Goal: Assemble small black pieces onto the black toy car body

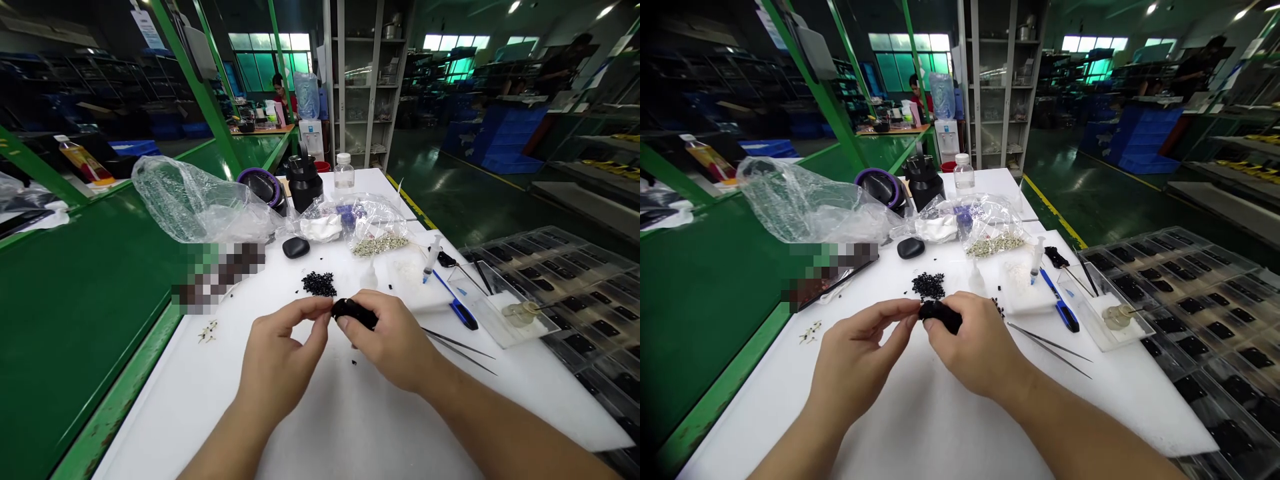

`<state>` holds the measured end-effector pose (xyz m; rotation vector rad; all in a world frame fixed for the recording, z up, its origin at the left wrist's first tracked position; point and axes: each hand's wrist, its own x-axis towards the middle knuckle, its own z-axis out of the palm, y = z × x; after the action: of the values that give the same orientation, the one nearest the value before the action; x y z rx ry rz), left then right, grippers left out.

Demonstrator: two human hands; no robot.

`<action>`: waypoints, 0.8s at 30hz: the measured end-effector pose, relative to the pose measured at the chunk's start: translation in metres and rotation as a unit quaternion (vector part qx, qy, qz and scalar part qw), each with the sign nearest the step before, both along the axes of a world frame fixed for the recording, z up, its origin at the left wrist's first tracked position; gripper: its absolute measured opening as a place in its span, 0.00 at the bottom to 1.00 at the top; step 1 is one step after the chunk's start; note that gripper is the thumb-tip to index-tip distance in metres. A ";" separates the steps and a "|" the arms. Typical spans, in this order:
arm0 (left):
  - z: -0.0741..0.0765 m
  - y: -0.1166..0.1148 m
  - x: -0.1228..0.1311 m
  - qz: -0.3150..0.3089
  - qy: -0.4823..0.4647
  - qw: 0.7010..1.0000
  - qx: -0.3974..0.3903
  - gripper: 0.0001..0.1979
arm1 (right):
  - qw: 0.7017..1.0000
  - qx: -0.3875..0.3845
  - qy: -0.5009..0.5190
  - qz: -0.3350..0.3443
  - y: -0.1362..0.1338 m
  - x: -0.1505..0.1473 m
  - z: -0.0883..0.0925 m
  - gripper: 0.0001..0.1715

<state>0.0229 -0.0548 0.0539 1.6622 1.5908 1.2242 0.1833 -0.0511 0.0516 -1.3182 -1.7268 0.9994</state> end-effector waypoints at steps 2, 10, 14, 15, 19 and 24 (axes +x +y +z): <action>0.000 0.004 -0.005 -0.019 -0.019 1.000 -0.017 0.08 | 0.999 -0.035 0.034 0.014 -0.001 0.001 0.001 0.08; 0.003 0.011 -0.009 -0.042 -0.179 0.973 -0.138 0.11 | 0.991 -0.095 0.096 -0.013 -0.004 0.001 0.003 0.07; 0.003 0.012 -0.007 -0.042 -0.220 0.963 -0.151 0.10 | 0.990 -0.092 0.103 -0.018 -0.003 0.000 0.004 0.07; 0.002 0.013 -0.007 -0.048 -0.223 0.961 -0.154 0.10 | 0.990 -0.093 0.104 -0.019 -0.003 0.000 0.004 0.07; 0.000 0.014 -0.009 -0.054 -0.231 0.959 -0.156 0.11 | 0.990 -0.097 0.100 -0.023 -0.003 0.001 0.002 0.07; 0.000 0.014 -0.010 -0.049 -0.233 0.958 -0.161 0.12 | 0.989 -0.098 0.106 -0.015 -0.004 0.001 0.002 0.07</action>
<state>0.0127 -0.0411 0.0537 1.1310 1.3116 1.1292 0.1845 -0.0554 0.0536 -1.3030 -1.4746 1.2689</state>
